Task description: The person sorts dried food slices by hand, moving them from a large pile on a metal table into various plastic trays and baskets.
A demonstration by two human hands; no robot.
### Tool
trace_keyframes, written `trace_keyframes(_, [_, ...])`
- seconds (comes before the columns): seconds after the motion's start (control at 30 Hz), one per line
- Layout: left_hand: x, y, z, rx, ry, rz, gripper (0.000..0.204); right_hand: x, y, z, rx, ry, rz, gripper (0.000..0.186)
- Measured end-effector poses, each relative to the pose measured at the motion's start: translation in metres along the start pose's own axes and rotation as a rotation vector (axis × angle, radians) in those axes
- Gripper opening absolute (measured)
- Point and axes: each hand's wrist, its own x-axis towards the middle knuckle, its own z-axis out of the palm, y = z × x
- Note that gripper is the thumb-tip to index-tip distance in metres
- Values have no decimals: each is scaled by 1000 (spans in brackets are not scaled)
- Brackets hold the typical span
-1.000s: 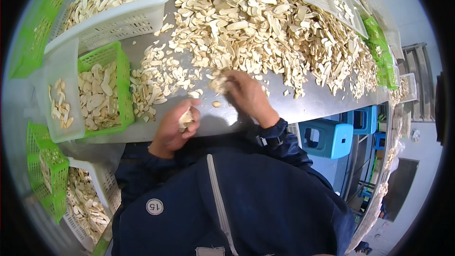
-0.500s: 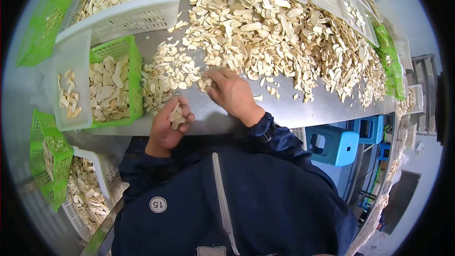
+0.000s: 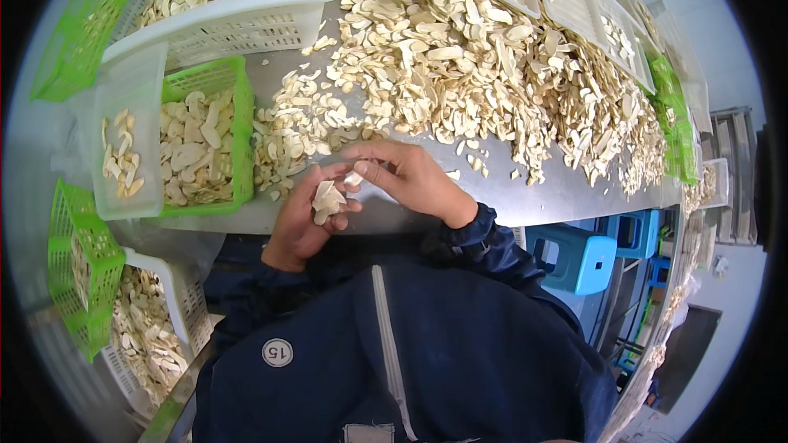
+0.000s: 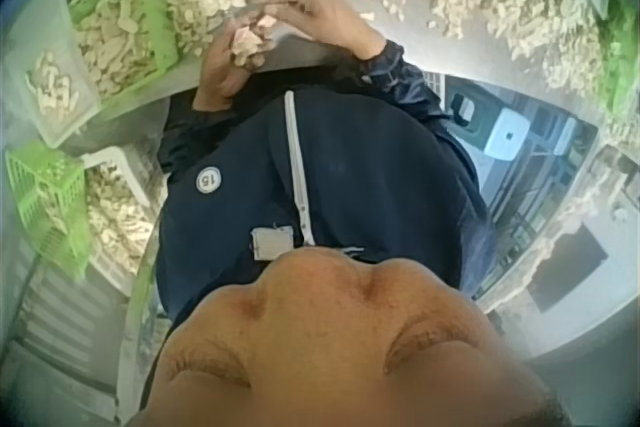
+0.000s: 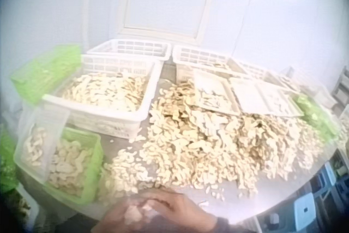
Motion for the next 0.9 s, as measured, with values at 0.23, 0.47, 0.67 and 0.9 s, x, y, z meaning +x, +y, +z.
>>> trace_keyframes(0.23, [5,-8,-23,47,-52,42,32,25,29,-3,-766,320,-155,15])
trace_keyframes(0.47, [3,-1,-20,84,8,108,25,20,36,1,-597,315,-155,17])
trace_keyframes(0.67, [12,-2,-10,-1,86,24,36,-7,-8,-9,125,115,52,19])
trace_keyframes(0.9, [19,-11,-22,-40,-33,33,32,-164,27,-115,507,-330,421,12])
